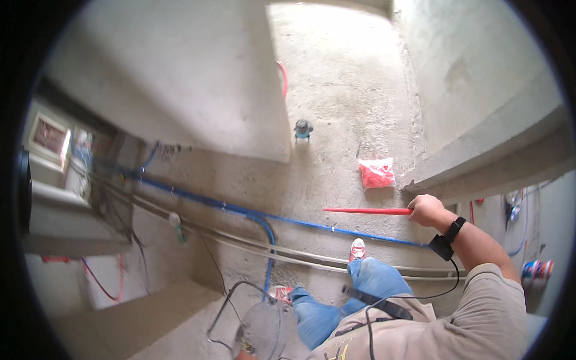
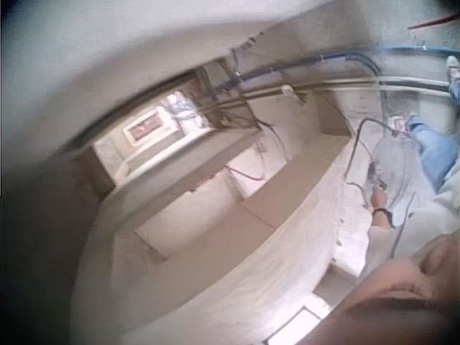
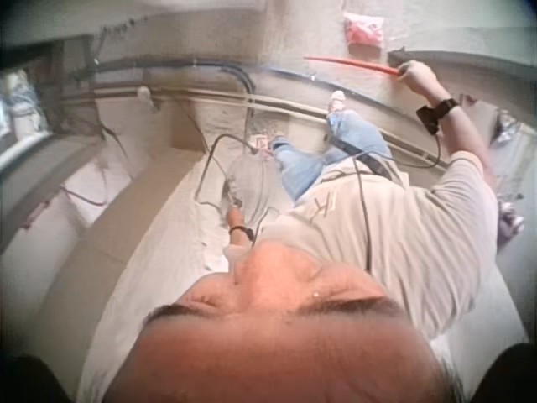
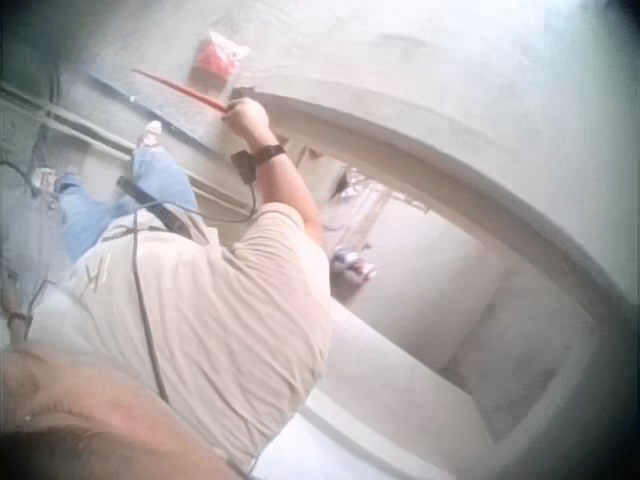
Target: The person cuts a red plastic conduit with a pair of pliers and fits it into a red electrical box on a wall. They then move to another part of the wall, cut another red conduit, and insert it into a different conduit fitting.
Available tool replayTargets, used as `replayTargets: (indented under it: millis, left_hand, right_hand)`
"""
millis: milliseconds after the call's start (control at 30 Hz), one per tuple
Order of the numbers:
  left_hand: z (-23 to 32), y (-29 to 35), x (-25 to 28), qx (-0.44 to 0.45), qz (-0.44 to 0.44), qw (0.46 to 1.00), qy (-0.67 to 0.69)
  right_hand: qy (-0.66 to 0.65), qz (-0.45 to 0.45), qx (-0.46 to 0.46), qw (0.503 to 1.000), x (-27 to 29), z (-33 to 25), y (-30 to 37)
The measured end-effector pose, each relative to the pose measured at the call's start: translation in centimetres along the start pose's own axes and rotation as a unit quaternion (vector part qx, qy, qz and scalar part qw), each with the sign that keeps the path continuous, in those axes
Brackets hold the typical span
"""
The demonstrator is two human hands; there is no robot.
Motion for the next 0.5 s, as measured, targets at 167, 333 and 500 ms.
replayTargets:
  millis: [167,333,500]
  left_hand:
    - [12.7,1.2,4.5,0.050,0.105,0.993,0.028]
    - [27.3,-0.6,9.6,0.038,0.146,0.978,0.144]
    - [36.7,-2.5,8.8,0.104,0.013,0.968,0.226]
  right_hand:
    - [-0.105,0.029,-0.037,0.993,3.2,12.2,-1.1]
    - [-0.196,0.045,-0.097,0.975,5.3,19.0,-6.6]
    - [-0.173,0.079,-0.065,0.980,9.4,20.4,-17.8]
Point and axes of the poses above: each hand's wrist, its own y-axis away from the middle knuckle, its own x-axis out of the back of the hand, z = x × y, the point moved 6 cm from there along -y, towards the middle knuckle, and after that the axes turned 11 degrees about z, right-handed, at the moved point
